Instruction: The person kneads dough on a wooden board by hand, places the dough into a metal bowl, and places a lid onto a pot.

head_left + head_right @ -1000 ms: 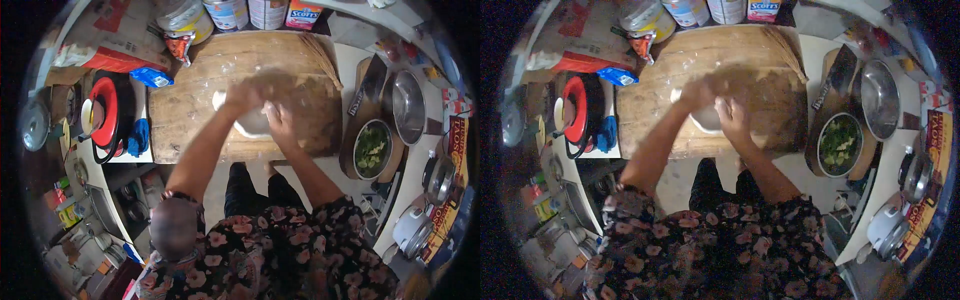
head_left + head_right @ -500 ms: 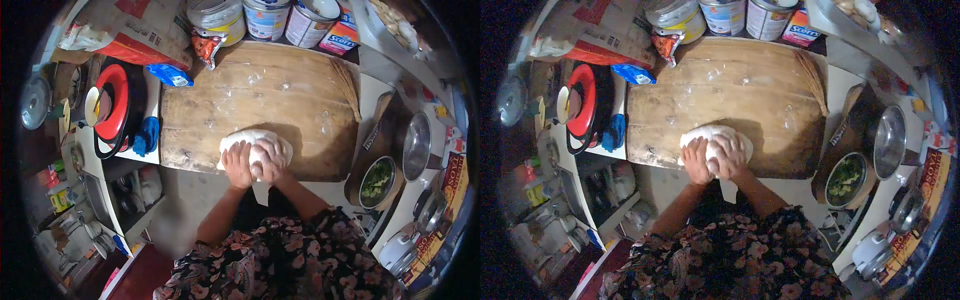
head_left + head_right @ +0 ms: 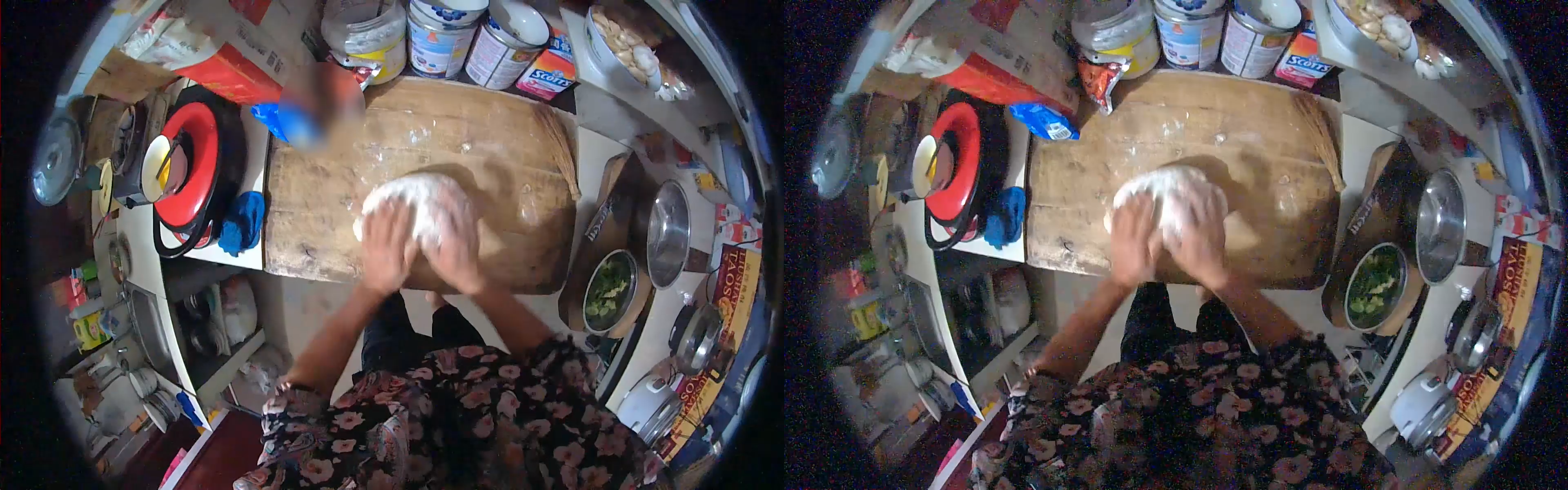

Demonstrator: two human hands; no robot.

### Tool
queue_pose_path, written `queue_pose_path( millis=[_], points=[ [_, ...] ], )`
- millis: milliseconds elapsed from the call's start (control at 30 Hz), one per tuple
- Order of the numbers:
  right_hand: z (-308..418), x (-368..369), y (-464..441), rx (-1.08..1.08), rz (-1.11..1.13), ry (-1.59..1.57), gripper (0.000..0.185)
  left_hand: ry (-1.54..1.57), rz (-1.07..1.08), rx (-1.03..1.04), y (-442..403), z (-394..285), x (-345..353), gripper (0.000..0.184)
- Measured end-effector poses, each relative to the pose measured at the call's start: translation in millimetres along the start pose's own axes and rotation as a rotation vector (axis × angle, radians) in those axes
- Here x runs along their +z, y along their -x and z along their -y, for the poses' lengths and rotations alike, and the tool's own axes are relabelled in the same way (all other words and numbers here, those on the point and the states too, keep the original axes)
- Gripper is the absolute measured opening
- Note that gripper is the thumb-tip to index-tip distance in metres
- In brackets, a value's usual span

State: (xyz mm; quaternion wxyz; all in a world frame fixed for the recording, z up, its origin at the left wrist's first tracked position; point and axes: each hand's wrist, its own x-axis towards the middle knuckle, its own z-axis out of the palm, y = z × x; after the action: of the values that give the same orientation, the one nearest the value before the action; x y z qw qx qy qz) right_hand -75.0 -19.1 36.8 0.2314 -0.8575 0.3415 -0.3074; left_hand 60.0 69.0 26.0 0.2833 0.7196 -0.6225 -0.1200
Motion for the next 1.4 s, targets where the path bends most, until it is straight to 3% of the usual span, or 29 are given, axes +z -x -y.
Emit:
queue_pose_path(
  millis=[67,100,233,333,467,500,567,600,667,800,867,933,1033,1100,1133,1200,1267,1400],
  points=[
    [3.1,21.6,47.0,0.004,0.093,0.079,0.05,-0.108,-0.033,0.108,34.2,22.0,36.0,0.063],
    [-1.2,26.2,48.3,0.002,0.088,0.086,0.05,-0.132,-0.033,0.136,31.3,23.4,36.8,0.059],
    [-22.9,45.6,16.2,-0.035,-0.057,0.16,0.047,-0.231,-0.093,0.186,-14.1,39.5,41.5,0.052],
    [-49.6,45.1,-56.6,-0.064,-0.118,0.224,0.045,-0.176,-0.102,0.085,-85.1,41.4,34.8,0.056],
    [-82.6,55.9,-144.6,0.275,0.034,0.163,0.037,-0.097,0.225,-0.215,-181.9,49.6,25.2,0.053],
    [-77.9,51.8,-153.7,0.27,0.021,0.172,0.037,-0.095,0.216,-0.202,-188.5,51.8,25.4,0.053],
    [-68.6,46.6,-165.9,0.278,-0.141,0.155,0.04,-0.223,-0.173,-0.042,-195.7,58.6,27.0,0.056],
    [-62.9,44.2,-156.9,0.28,-0.143,0.158,0.04,-0.22,-0.173,-0.038,-188.1,61.0,22.1,0.056],
    [-49.7,38.4,-120.1,0.047,-0.137,0.237,0.045,-0.113,-0.026,0.214,-155.6,65.4,8.8,0.06],
    [-68.6,56.8,-90.0,-0.084,-0.163,0.233,0.05,-0.251,0.003,0.35,-139.5,82.7,22.0,0.063],
    [-85.0,52.7,-128.0,-0.059,-0.115,0.233,0.045,-0.224,-0.008,0.247,-171.6,85.1,27.3,0.064],
    [-121.9,69.1,-172.0,0.116,0.037,0.197,0.04,-0.211,0.244,0.007,-220.1,90.2,27.4,0.061],
    [-146.2,77.3,-198.5,0.002,-0.099,0.314,0.036,0.032,0.273,-0.124,-261.0,107.2,32.8,0.059],
    [-127.8,63.9,-189.5,0.341,-0.233,0.108,0.038,0.165,0.28,-0.129,-253.5,112.1,30.0,0.071],
    [-131.0,69.2,-176.2,0.353,-0.223,0.103,0.038,0.164,0.292,-0.139,-247.8,109.4,29.3,0.071],
    [-130.6,72.5,-156.0,0.205,-0.285,0.212,0.042,0.056,0.419,-0.222,-240.9,102.8,25.3,0.078],
    [-126.8,66.3,-145.4,0.256,-0.225,0.112,0.046,0.076,0.472,-0.246,-216.5,95.5,21.9,0.084],
    [-95.7,41.3,-99.5,0.101,-0.016,-0.076,0.037,0.134,0.483,-0.365,-116.7,53.2,4.1,0.094]
  ],
)
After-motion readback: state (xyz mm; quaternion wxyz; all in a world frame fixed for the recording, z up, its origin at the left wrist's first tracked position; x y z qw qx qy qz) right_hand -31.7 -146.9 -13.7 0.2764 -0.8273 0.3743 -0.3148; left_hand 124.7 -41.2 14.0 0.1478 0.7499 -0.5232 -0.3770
